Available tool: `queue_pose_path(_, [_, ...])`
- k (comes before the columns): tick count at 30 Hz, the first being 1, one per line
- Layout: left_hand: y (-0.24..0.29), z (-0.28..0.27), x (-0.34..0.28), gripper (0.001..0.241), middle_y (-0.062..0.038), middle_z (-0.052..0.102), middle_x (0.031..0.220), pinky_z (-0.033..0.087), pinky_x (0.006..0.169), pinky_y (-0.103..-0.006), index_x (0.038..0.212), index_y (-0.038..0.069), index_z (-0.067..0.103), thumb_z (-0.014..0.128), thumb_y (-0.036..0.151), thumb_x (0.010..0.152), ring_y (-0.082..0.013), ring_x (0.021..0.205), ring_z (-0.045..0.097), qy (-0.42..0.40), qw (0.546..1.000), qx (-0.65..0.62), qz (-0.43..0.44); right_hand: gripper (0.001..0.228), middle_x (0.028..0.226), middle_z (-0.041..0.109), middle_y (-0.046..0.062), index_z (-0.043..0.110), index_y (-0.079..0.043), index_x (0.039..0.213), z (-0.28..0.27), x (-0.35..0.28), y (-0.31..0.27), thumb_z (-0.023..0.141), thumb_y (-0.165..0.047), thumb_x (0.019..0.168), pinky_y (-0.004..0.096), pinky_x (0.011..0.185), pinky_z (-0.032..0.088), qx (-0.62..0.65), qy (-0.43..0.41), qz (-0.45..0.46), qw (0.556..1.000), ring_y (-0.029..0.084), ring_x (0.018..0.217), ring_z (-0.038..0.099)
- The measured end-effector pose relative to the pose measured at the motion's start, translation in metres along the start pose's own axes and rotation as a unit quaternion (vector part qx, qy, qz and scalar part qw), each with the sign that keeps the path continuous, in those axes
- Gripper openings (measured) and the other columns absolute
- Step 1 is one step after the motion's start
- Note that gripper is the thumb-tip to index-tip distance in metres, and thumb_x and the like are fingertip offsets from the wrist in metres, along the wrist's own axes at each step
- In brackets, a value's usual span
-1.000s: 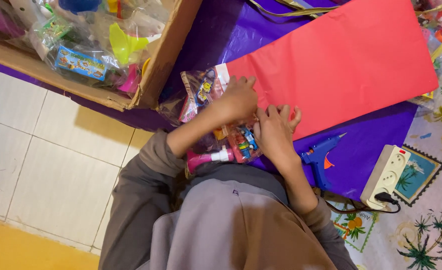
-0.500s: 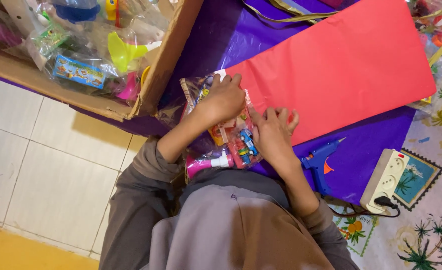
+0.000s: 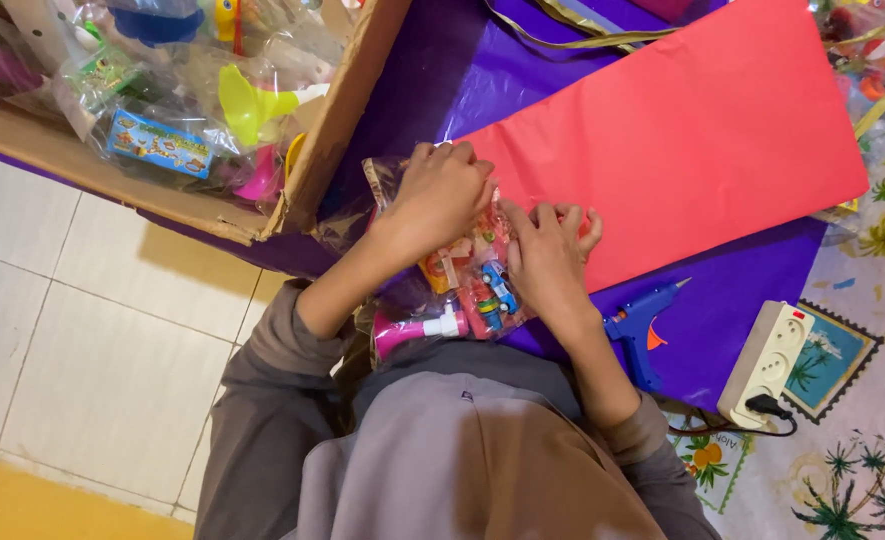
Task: Gluing small packaged toys onto a large red sheet using a hot glue gun.
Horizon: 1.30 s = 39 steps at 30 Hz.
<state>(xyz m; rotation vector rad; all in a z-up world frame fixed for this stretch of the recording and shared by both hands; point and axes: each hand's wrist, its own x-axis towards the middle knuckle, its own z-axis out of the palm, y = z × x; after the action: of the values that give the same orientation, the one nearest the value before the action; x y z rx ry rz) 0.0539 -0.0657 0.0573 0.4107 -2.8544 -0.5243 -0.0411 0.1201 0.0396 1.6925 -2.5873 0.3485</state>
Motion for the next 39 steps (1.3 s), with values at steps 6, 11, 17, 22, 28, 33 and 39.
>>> queue_pose_path(6, [0.004, -0.049, -0.026, 0.031, -0.009, 0.066, 0.097, 0.047, 0.085, -0.0466, 0.116, 0.012, 0.075, 0.056, 0.031, 0.102, -0.0339, 0.097, 0.068, 0.080, 0.997, 0.009, -0.013, 0.042, 0.092, 0.055, 0.008, 0.070, -0.023, 0.127, -0.003, 0.002, -0.004, 0.062, -0.019, 0.086, 0.067, 0.104, 0.012, -0.014, -0.070, 0.013, 0.997, 0.034, 0.113, 0.045])
queue_pose_path(11, [0.013, -0.083, -0.048, 0.029, -0.011, 0.067, 0.098, 0.049, 0.082, -0.0461, 0.119, 0.009, 0.074, 0.058, 0.027, 0.102, -0.0350, 0.097, 0.068, 0.079, 0.997, -0.011, -0.019, 0.040, 0.092, 0.057, 0.009, 0.072, -0.021, 0.124, -0.001, 0.003, -0.003, 0.063, -0.017, 0.086, 0.065, 0.105, 0.012, -0.009, -0.054, 0.005, 0.998, 0.033, 0.113, 0.047])
queue_pose_path(17, [0.037, -0.155, -0.082, 0.026, -0.013, 0.067, 0.107, 0.050, 0.086, -0.0443, 0.122, 0.006, 0.073, 0.062, 0.018, 0.102, -0.0349, 0.104, 0.068, 0.131, 0.991, -0.033, 0.001, 0.042, 0.094, 0.057, 0.012, 0.070, -0.017, 0.130, -0.017, 0.004, -0.009, 0.061, -0.017, 0.089, 0.067, 0.104, 0.012, -0.005, -0.083, -0.007, 0.996, 0.036, 0.116, 0.045])
queue_pose_path(22, [0.038, -0.204, -0.095, 0.021, -0.014, 0.069, 0.108, 0.050, 0.081, -0.0364, 0.117, -0.006, 0.072, 0.064, 0.001, 0.098, -0.0258, 0.090, 0.064, 0.183, 0.974, -0.133, -0.013, 0.022, 0.101, 0.065, 0.014, 0.077, -0.007, 0.103, -0.051, 0.017, -0.025, 0.062, -0.015, 0.089, 0.057, 0.106, 0.024, 0.028, -0.029, -0.035, 0.999, 0.037, 0.111, 0.049])
queue_pose_path(28, [-0.002, -0.213, -0.112, 0.012, -0.013, 0.068, 0.110, 0.045, 0.086, -0.0406, 0.112, -0.004, 0.075, 0.068, 0.001, 0.104, -0.0316, 0.092, 0.059, 0.289, 0.949, 0.038, -0.118, 0.032, 0.107, 0.059, 0.014, 0.073, -0.004, 0.117, -0.092, 0.050, -0.039, 0.064, -0.006, 0.087, 0.046, 0.091, 0.044, 0.074, -0.012, -0.085, 0.994, 0.033, 0.105, 0.050])
queue_pose_path(33, [-0.037, -0.203, -0.113, 0.017, -0.009, 0.067, 0.087, 0.046, 0.079, -0.0384, 0.090, 0.001, 0.071, 0.071, 0.010, 0.104, -0.0272, 0.074, 0.057, 0.280, 0.943, 0.113, -0.142, 0.037, 0.107, 0.056, 0.013, 0.073, -0.001, 0.111, -0.127, 0.084, -0.067, 0.062, 0.012, 0.078, 0.036, 0.082, 0.047, 0.204, 0.046, -0.142, 0.967, 0.028, 0.097, 0.053])
queue_pose_path(39, [-0.043, -0.191, -0.112, 0.033, -0.002, 0.055, 0.063, 0.038, 0.062, -0.0347, 0.069, 0.007, 0.065, 0.067, 0.011, 0.102, -0.0235, 0.057, 0.047, 0.322, 0.927, 0.115, -0.156, 0.028, 0.106, 0.061, 0.013, 0.073, 0.002, 0.105, -0.155, 0.130, -0.095, 0.065, 0.014, 0.081, 0.037, 0.082, 0.047, 0.227, 0.065, -0.224, 0.946, 0.029, 0.096, 0.054])
